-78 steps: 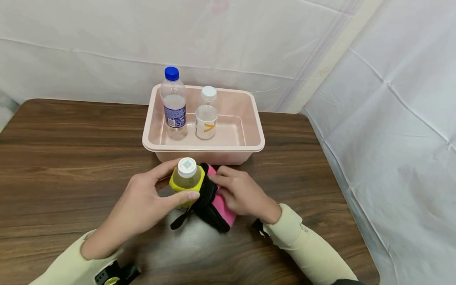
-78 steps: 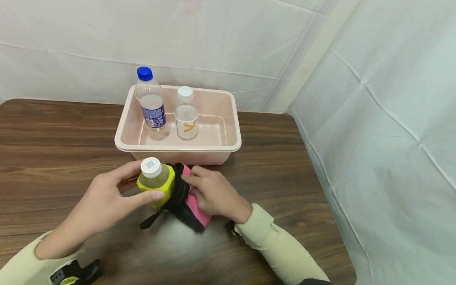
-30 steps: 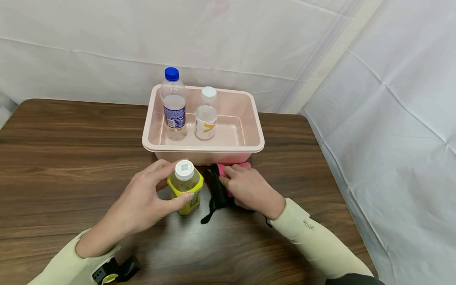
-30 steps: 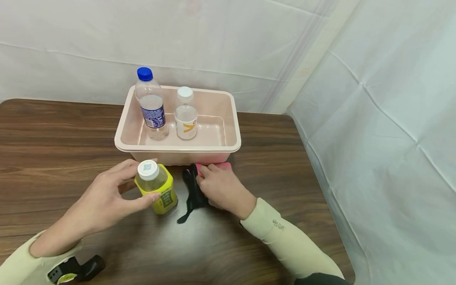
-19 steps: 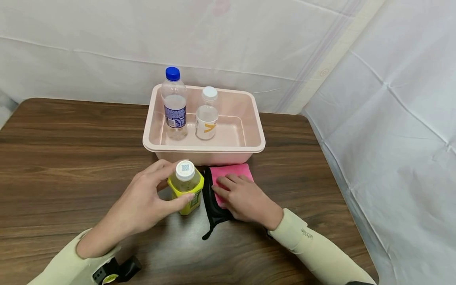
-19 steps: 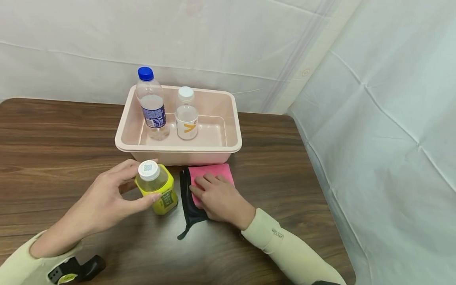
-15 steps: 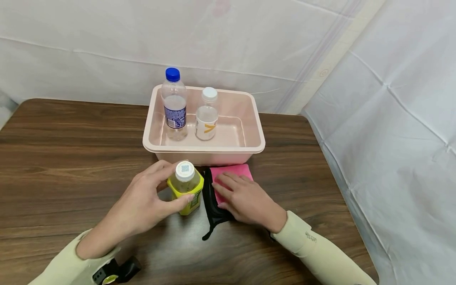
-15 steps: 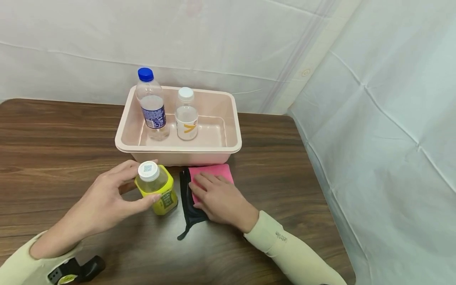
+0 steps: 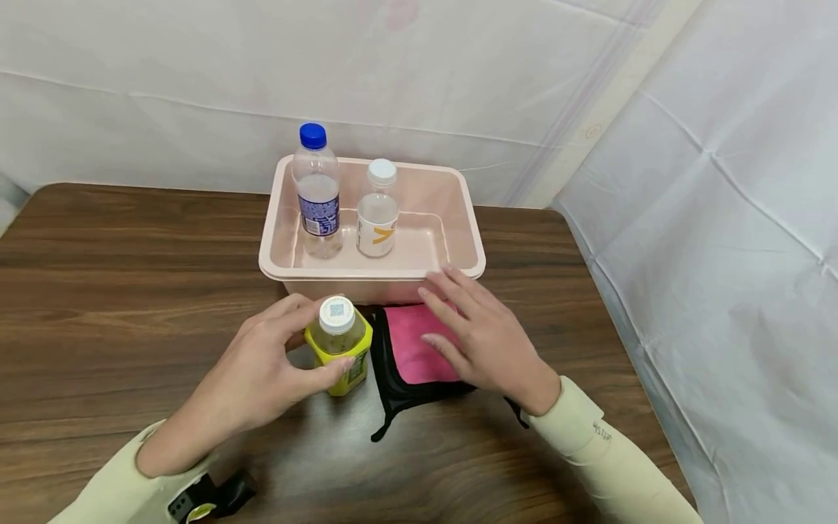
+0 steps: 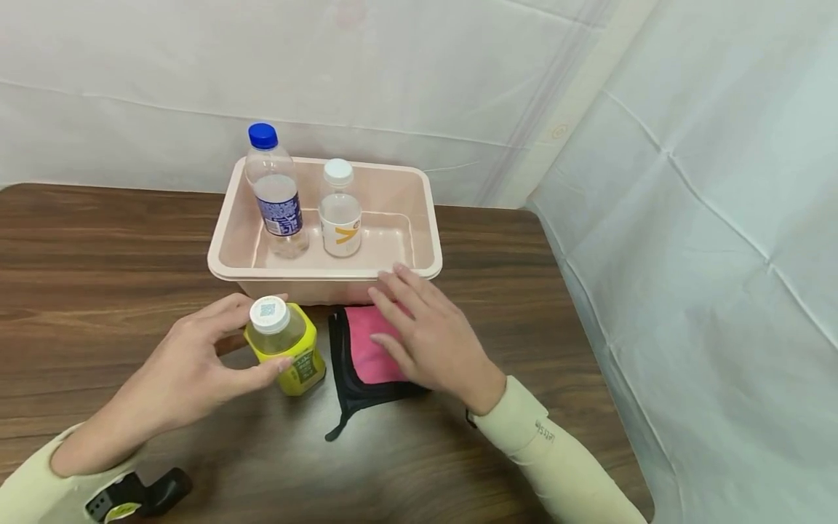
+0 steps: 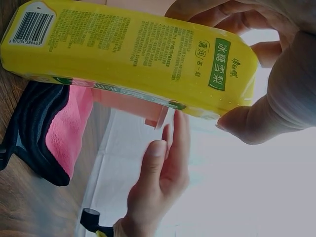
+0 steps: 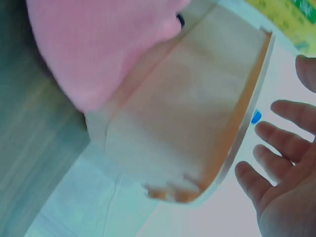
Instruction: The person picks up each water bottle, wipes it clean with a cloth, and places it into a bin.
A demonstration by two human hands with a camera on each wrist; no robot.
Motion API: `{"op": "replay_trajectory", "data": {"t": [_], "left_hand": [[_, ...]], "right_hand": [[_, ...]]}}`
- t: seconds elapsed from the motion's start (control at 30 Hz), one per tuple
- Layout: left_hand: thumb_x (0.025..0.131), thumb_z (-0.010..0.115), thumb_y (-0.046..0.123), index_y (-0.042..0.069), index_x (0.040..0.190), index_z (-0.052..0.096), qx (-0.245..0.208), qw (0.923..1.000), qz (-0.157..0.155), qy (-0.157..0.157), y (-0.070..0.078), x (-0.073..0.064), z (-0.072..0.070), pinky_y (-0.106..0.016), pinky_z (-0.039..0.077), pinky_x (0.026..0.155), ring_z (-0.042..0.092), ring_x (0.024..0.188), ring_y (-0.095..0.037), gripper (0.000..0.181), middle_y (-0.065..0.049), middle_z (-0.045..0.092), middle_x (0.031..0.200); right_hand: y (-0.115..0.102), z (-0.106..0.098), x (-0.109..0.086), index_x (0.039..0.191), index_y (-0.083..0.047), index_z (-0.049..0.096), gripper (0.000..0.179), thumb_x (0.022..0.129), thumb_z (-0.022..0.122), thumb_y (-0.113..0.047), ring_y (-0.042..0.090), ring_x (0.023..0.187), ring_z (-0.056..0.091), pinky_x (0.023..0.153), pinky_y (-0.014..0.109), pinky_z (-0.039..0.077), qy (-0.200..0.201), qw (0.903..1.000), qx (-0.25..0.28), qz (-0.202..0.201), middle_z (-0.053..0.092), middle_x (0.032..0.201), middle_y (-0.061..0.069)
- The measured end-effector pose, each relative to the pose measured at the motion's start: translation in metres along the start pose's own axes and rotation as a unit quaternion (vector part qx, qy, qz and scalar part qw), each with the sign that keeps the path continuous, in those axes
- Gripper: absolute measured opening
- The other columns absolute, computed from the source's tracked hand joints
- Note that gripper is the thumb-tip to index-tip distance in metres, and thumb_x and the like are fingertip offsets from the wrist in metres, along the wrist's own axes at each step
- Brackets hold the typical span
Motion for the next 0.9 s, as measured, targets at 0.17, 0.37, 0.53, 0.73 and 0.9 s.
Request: {"op": "replay_trajectory", "data": {"t": [0.17, 0.37, 0.53, 0.73, 0.9], "left_hand": [[0.083, 0.089, 0.033, 0.021, 0.127, 0.073, 0.000, 1.0000, -0.001, -0.003, 0.000, 0.001, 0.000, -0.025, 0.053, 0.077, 0.055, 0.088, -0.011, 0.048, 0.009, 0.061, 0.098], [0.082, 0.089, 0.032, 0.021, 0.127, 0.073, -0.002, 1.0000, 0.003, -0.004, 0.001, 0.001, 0.001, -0.026, 0.054, 0.078, 0.056, 0.089, -0.011, 0.049, 0.009, 0.062, 0.099], [0.082, 0.090, 0.031, 0.021, 0.129, 0.072, -0.003, 0.9999, 0.009, -0.005, 0.002, 0.002, 0.002, -0.025, 0.054, 0.077, 0.055, 0.087, -0.011, 0.051, 0.009, 0.062, 0.098], [0.082, 0.089, 0.034, 0.020, 0.127, 0.073, 0.003, 0.9999, 0.008, -0.009, 0.003, 0.002, 0.002, -0.026, 0.053, 0.075, 0.054, 0.086, -0.012, 0.051, 0.008, 0.061, 0.097], [0.081, 0.090, 0.033, 0.023, 0.123, 0.074, 0.012, 0.9998, 0.013, 0.003, 0.003, 0.000, -0.002, -0.025, 0.051, 0.075, 0.055, 0.085, -0.011, 0.046, 0.010, 0.062, 0.097]], "right_hand": [[0.024, -0.009, 0.003, 0.146, -0.005, 0.059, 0.058, 0.098, 0.071, -0.035, 0.037, 0.150, 0.045, 0.126, 0.047, 0.037, 0.028, 0.9987, 0.007, 0.043, 0.053, 0.155, 0.019], [0.052, -0.009, 0.002, 0.141, -0.002, 0.061, 0.054, 0.097, 0.074, -0.029, 0.039, 0.148, 0.047, 0.121, 0.050, 0.043, 0.047, 0.9938, 0.025, 0.097, 0.053, 0.153, 0.022], [0.065, -0.009, -0.003, 0.143, 0.001, 0.060, 0.057, 0.097, 0.074, -0.030, 0.038, 0.146, 0.049, 0.117, 0.052, 0.047, 0.056, 0.9897, 0.032, 0.128, 0.054, 0.152, 0.023], [0.081, -0.009, -0.004, 0.146, -0.002, 0.058, 0.057, 0.100, 0.071, -0.032, 0.039, 0.136, 0.060, 0.107, 0.057, 0.053, 0.046, 0.9805, 0.053, 0.184, 0.054, 0.154, 0.021], [0.095, -0.005, -0.001, 0.143, -0.002, 0.060, 0.046, 0.103, 0.067, -0.023, 0.032, 0.123, 0.070, 0.102, 0.050, 0.058, 0.057, 0.9604, 0.149, 0.228, 0.065, 0.143, 0.017]]}}
Point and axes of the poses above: each hand's wrist, its own x-axis towards the middle knuckle, its own z-axis out of the palm, y = z × x, the point moved 8 cm from there along x, towards the middle knuckle
